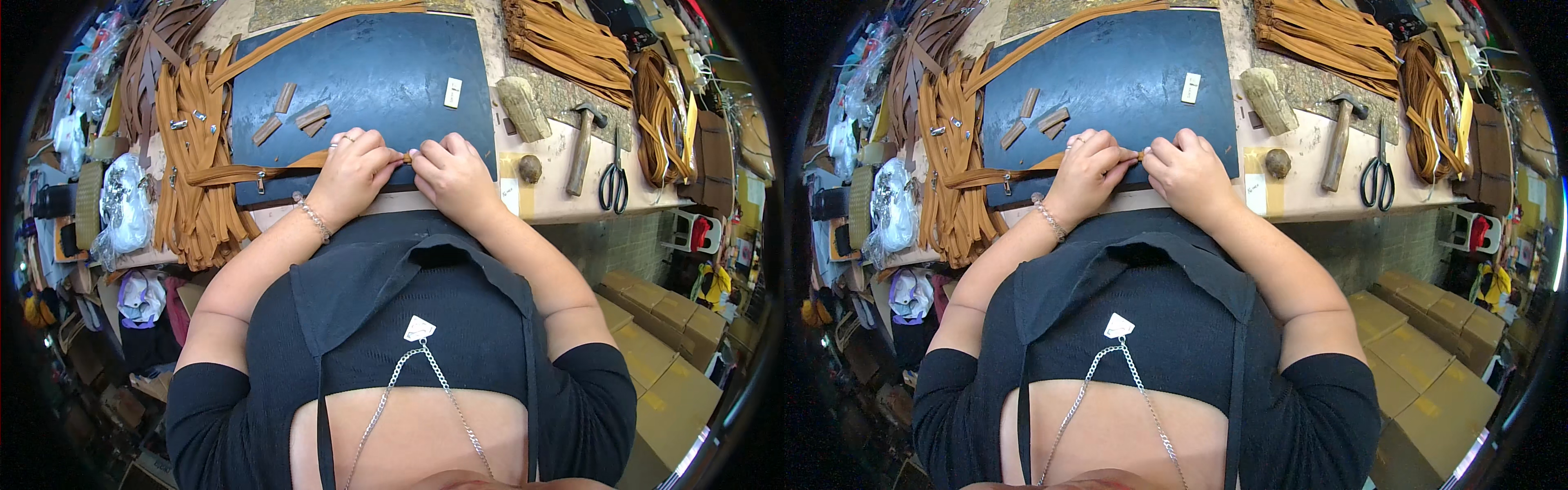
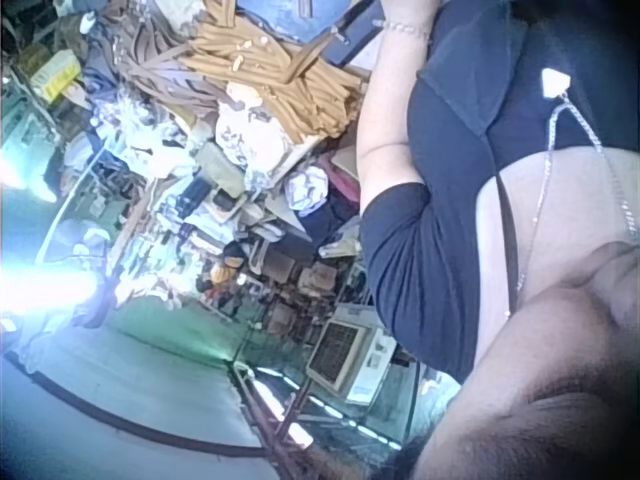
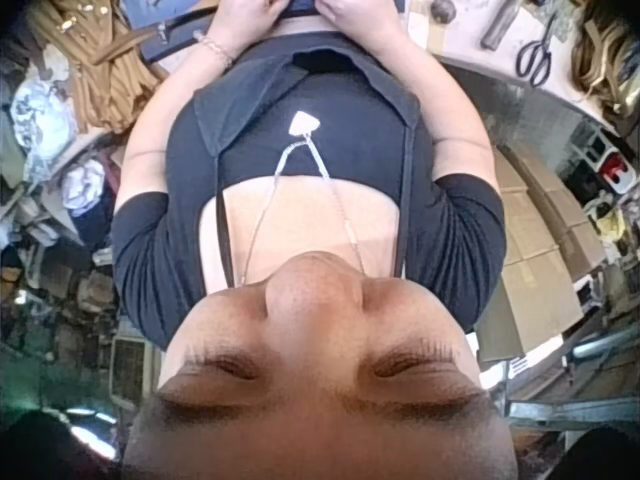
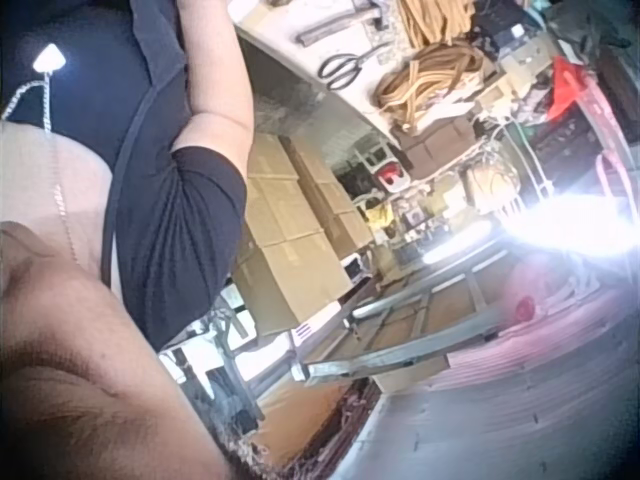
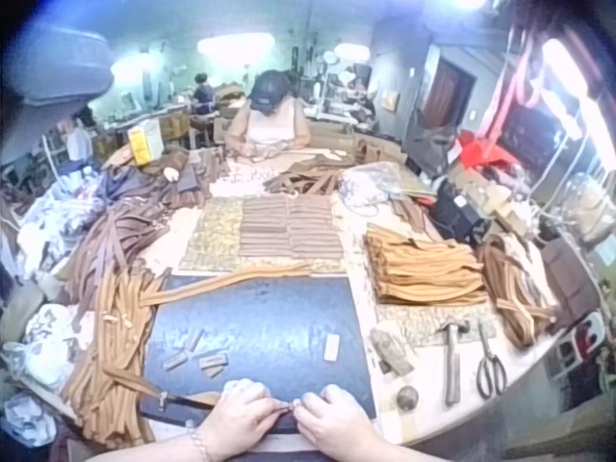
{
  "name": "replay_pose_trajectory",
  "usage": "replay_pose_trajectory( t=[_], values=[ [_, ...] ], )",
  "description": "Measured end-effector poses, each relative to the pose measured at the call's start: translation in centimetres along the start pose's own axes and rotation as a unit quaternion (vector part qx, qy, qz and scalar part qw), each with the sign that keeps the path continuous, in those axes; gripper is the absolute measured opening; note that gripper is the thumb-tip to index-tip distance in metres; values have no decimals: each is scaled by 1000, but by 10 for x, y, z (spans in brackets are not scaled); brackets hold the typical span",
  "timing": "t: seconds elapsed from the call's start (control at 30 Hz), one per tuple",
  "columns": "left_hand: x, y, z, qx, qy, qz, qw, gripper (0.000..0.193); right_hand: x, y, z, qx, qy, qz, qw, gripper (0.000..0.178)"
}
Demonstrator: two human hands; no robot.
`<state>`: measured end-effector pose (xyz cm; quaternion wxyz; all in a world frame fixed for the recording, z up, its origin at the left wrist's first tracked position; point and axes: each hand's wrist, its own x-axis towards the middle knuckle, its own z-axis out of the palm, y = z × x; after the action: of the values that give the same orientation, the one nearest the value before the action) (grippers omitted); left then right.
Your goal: The person cuts small leather strips with scissors, threads metal sliders onto the strips, and applies glue to the end of a leather strip using a squeeze bottle.
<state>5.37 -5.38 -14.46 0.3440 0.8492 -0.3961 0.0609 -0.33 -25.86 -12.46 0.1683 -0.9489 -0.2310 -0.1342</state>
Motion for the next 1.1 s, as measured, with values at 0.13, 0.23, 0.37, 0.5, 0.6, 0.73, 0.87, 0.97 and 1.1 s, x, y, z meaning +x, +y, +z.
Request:
replay_pose_trajectory(
  t=[0.13,0.23,0.37,0.5,0.6,0.73,0.87,0.97,1.1],
  values=[
    [0,-1,-3,11,-21,17,1000,11,-5,2,-10,-55,-35,0,998,26],
    [-2,-1,-5,54,-33,62,996,24,-10,13,-6,21,1,43,999,26],
    [-2,-3,-2,77,-40,92,992,30,-15,12,-3,92,49,127,986,16],
    [-6,-4,1,90,-27,107,990,32,-4,11,-6,96,23,152,983,12],
    [-4,-4,0,50,-16,96,994,31,0,13,-9,140,-24,174,975,10],
    [-6,-6,2,31,4,84,996,28,1,12,-11,166,-36,190,967,12],
    [-4,-6,1,20,7,91,996,25,0,12,-8,148,-17,183,972,16],
    [-3,-4,0,12,3,70,997,22,4,3,-10,130,-16,139,982,21],
    [-1,-2,-1,-14,11,33,999,20,6,1,-7,122,-35,138,982,24]
  ],
)
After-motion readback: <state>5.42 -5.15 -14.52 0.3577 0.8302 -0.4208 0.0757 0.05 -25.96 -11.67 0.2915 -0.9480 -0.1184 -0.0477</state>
